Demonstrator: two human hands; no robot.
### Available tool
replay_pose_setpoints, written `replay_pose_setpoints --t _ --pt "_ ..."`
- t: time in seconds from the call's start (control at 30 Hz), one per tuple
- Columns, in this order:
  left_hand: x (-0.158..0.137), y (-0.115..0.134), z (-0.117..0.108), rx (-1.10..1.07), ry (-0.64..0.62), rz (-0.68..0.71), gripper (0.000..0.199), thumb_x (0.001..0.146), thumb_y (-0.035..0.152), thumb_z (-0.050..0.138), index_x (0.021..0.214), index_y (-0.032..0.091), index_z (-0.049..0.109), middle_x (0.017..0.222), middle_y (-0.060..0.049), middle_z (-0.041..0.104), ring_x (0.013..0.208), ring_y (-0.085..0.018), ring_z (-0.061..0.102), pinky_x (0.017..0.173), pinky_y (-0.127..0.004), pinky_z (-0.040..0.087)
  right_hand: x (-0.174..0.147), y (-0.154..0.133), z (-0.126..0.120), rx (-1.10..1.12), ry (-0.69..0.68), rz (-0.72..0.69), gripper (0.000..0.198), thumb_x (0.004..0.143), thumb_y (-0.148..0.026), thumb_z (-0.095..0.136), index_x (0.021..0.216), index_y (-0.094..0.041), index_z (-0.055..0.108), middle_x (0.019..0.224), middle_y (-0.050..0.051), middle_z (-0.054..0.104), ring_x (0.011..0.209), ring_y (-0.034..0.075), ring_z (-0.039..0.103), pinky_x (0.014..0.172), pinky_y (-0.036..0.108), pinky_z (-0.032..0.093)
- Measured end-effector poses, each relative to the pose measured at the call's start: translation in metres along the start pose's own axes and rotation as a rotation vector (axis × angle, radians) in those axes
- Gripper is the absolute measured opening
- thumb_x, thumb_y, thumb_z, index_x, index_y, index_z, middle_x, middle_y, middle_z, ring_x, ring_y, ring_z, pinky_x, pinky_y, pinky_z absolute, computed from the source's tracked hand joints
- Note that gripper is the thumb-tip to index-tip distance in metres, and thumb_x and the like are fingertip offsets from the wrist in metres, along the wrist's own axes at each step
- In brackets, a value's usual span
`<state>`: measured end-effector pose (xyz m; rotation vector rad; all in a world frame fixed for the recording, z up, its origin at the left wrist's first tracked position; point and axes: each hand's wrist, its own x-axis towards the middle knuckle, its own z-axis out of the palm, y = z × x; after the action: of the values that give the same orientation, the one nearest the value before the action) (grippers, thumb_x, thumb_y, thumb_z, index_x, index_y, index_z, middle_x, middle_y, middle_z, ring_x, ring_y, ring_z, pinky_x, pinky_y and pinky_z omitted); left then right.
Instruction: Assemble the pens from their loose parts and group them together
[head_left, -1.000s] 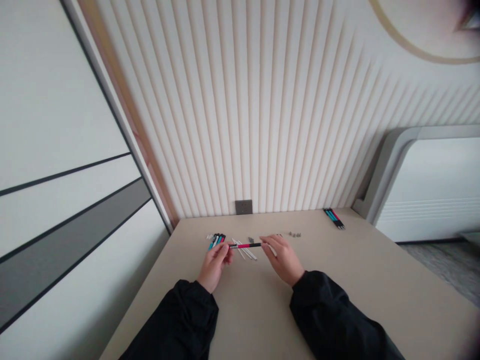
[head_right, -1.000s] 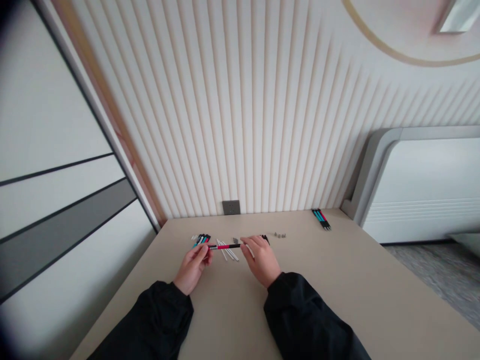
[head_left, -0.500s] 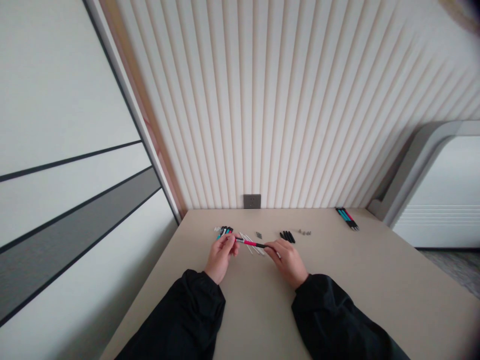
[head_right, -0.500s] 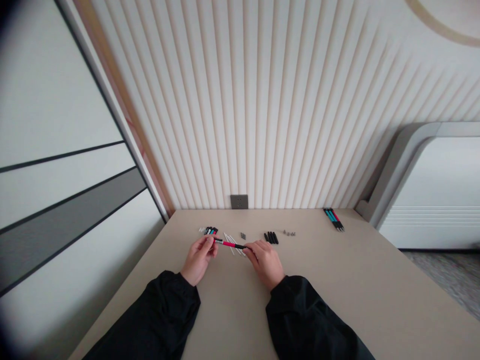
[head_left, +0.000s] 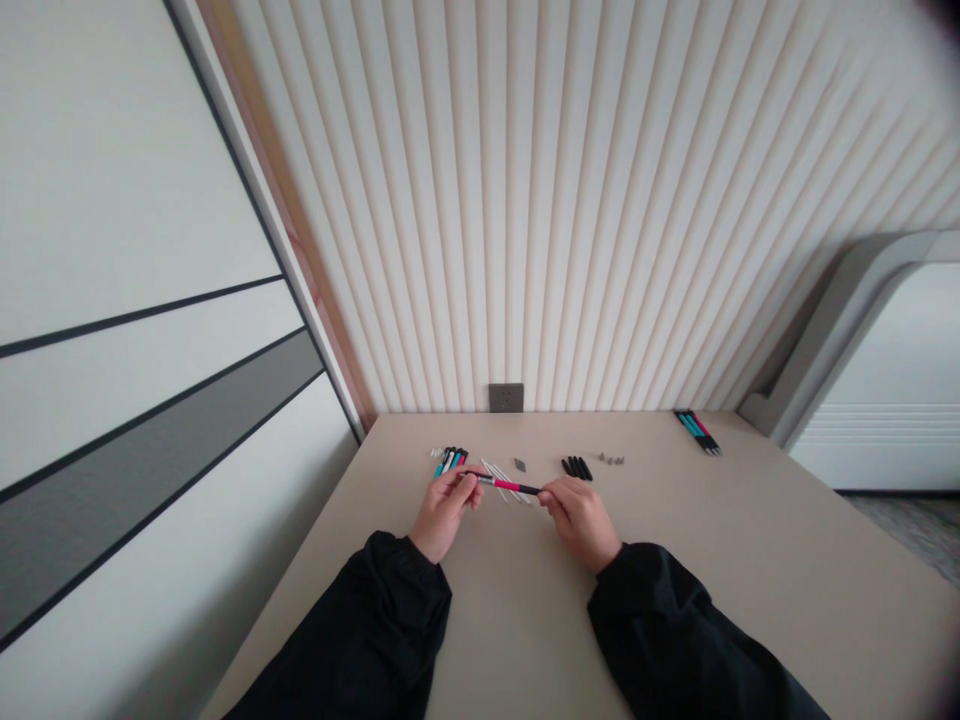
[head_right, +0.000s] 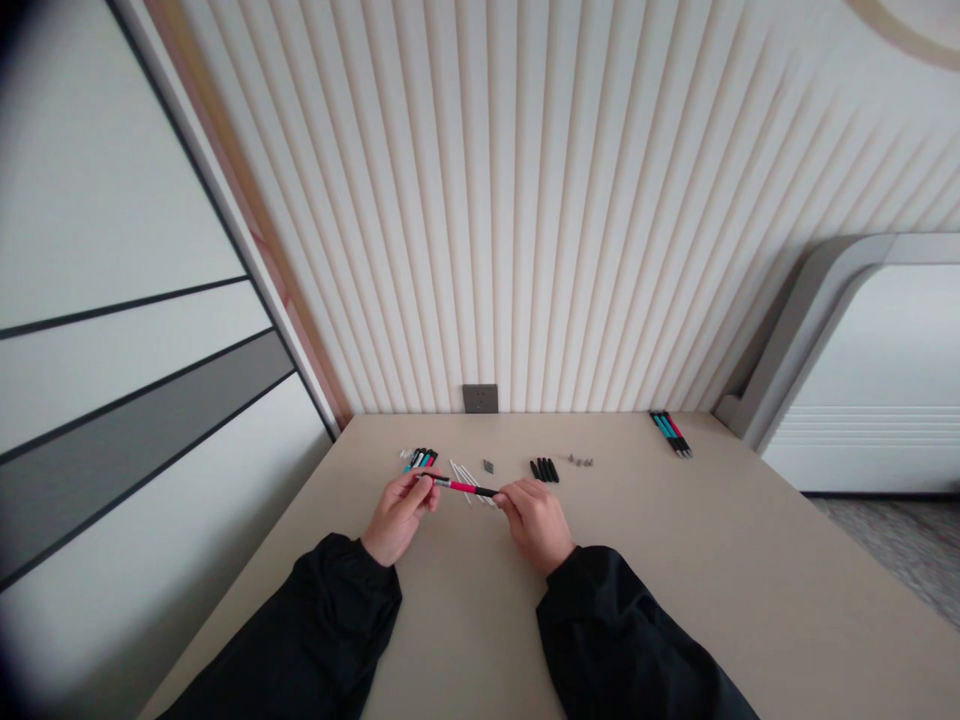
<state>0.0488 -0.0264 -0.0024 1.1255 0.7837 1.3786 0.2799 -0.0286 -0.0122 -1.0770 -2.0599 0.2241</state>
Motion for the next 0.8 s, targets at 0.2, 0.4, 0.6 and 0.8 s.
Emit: replay_pose_setpoints --t 0.2,0.4,0.6,0.8 --pt "-0.0015 0.0008 0.0040 0.001 0.000 -0.005 0.028 0.081 0.037 0.066 0.095 0.013 0.066 0.063 0.000 0.057 0.056 -0.010 0.051 0.054 -0.023 0.039 -0.0024 0.0002 0.0006 0.025 -0.016 0.032 0.037 0.099 -0.033 0.038 0.070 -0.018 0.057 0.066 0.003 0.059 0.065 0.015 0.052 0.064 0.025 0.035" --pt "0.0009 0.0018 0.0067 -0.037 0.089 -0.008 0.032 0.079 0.038 0.069 0.099 0.014 0.064 0.068 0.001 0.059 0.054 -0.008 0.050 0.051 -0.021 0.038 0.0008 -0.0034 0.0015 0.030 0.049 0.027 0.031 0.097 -0.036 0.044 0.082 -0.018 0.064 0.073 0.005 0.062 0.071 0.017 0.055 0.067 0.026 0.039" --pt "0.0017 0.0018 0.0068 -0.014 0.149 -0.024 0.029 0.078 0.038 0.069 0.092 0.013 0.064 0.068 0.000 0.060 0.054 -0.007 0.049 0.050 -0.020 0.037 0.0003 -0.0031 0.0009 -0.015 0.065 -0.002 0.027 0.095 -0.036 0.048 0.087 -0.018 0.066 0.074 0.006 0.064 0.071 0.018 0.057 0.067 0.027 0.041" --pt "-0.0001 0.0042 0.0071 0.036 0.084 -0.017 0.032 0.079 0.039 0.068 0.097 0.013 0.063 0.069 0.000 0.057 0.057 -0.009 0.050 0.053 -0.022 0.040 -0.0019 -0.0023 -0.0005 -0.029 0.024 -0.023 0.034 0.098 -0.033 0.041 0.078 -0.018 0.064 0.070 0.006 0.063 0.067 0.017 0.055 0.066 0.028 0.037"
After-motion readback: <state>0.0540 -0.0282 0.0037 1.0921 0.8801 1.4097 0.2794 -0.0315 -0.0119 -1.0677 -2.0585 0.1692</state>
